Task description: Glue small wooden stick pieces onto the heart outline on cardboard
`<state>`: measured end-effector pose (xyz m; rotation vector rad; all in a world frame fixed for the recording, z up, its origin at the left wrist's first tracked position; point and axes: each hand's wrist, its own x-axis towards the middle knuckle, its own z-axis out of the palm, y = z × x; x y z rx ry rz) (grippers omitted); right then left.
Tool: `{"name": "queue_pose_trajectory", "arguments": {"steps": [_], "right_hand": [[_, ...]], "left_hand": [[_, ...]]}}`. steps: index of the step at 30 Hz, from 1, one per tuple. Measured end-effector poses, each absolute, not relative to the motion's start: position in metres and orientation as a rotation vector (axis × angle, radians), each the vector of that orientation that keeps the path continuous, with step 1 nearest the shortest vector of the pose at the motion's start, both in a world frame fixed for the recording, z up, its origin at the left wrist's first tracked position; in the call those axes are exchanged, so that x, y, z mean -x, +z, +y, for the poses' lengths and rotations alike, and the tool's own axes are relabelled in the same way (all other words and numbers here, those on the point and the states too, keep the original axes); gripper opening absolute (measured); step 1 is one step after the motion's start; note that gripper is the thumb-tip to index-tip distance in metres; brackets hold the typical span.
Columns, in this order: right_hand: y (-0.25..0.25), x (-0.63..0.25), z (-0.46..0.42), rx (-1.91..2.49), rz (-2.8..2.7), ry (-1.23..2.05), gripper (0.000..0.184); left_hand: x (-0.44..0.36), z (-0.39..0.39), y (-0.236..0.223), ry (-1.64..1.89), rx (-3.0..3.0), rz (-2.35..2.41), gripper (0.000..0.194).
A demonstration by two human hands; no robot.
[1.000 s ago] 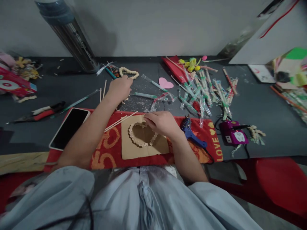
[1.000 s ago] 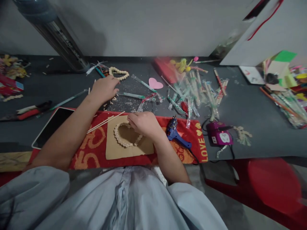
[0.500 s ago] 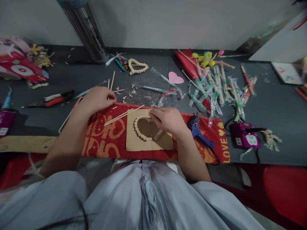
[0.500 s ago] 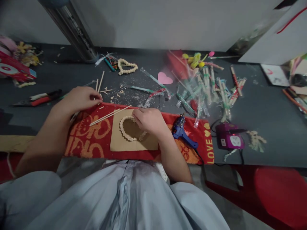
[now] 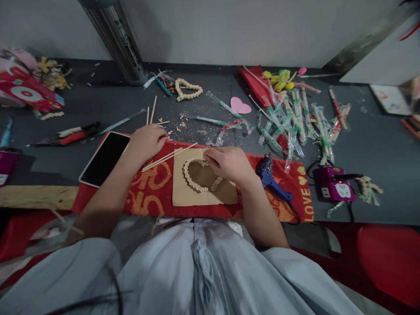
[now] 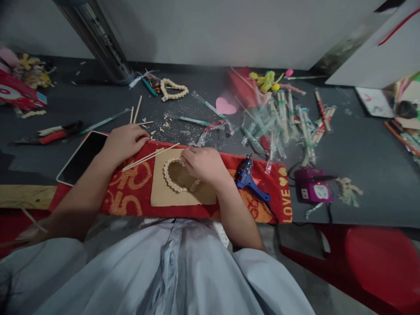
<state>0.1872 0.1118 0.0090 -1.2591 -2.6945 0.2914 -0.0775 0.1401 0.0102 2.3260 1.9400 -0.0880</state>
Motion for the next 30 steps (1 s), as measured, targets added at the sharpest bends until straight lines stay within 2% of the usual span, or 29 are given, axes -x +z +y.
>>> {"name": "queue_pose_trajectory", "arguments": {"steps": [21,30], "right_hand": [[0.011,-0.187,0.11,1.26,-2.725,0.282,0.035],[0.013,-0.186,0.11,1.31,-2.749,0.294,0.035]], "left_hand": [[0.06,0.146,0.012,-0.385,-2.408,1.853,0.037],[0.067,0.156,-0.001,-0.342,-2.598,1.713,0.031]]}}
